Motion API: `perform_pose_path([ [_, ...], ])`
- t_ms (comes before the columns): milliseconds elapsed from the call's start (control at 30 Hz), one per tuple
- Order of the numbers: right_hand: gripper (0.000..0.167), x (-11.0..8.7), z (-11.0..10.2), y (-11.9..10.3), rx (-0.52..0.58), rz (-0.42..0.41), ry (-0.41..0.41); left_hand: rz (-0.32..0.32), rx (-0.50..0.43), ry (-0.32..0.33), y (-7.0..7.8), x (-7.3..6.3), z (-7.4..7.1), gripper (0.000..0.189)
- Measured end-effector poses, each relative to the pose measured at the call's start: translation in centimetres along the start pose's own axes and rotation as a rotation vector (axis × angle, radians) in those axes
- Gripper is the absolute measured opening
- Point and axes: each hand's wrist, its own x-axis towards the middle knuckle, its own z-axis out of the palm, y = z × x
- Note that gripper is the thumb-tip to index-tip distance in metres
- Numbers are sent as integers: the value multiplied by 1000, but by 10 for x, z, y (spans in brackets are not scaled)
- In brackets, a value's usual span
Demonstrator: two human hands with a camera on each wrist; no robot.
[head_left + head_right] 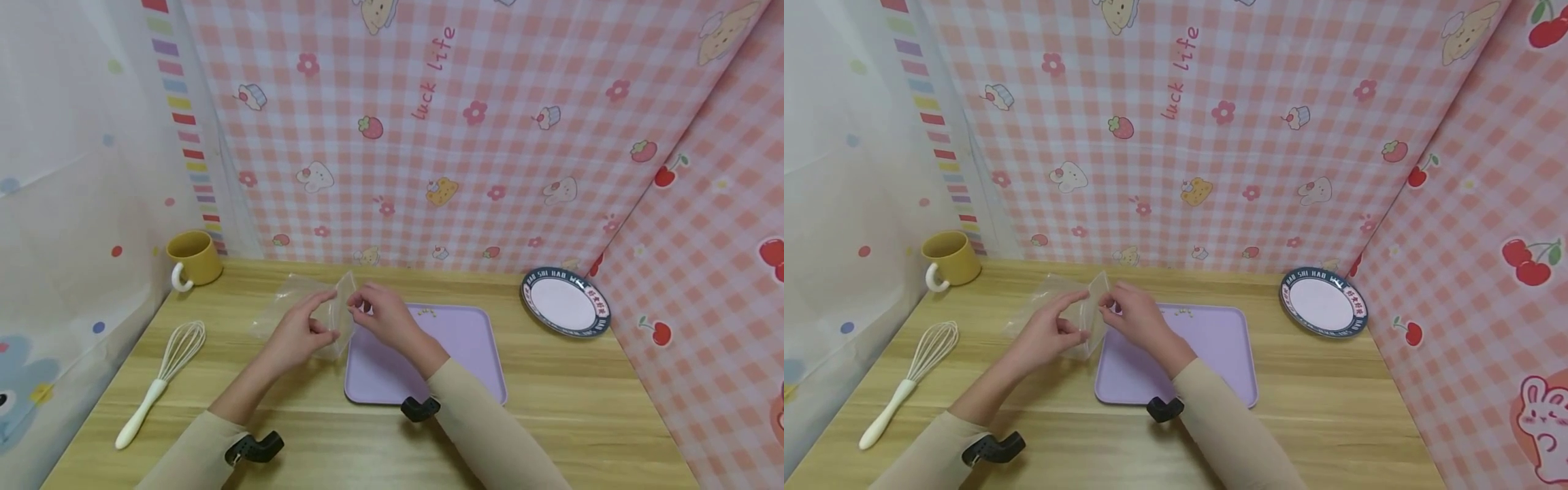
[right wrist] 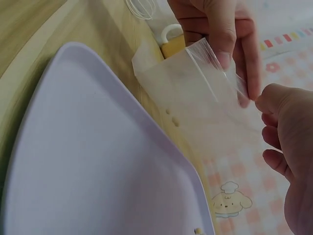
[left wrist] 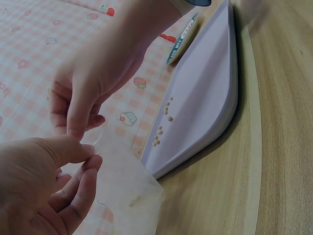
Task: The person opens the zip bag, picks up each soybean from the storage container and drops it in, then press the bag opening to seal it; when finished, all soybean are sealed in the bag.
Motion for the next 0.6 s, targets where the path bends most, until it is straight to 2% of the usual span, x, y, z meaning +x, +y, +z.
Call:
perform_pose_path([
  [200, 8, 8, 3, -3, -3, 27, -18, 7, -13, 0, 2, 1, 0, 80],
  [600, 9, 11, 4, -6, -21, 40, -22, 21, -9, -3, 0, 0, 0, 79],
])
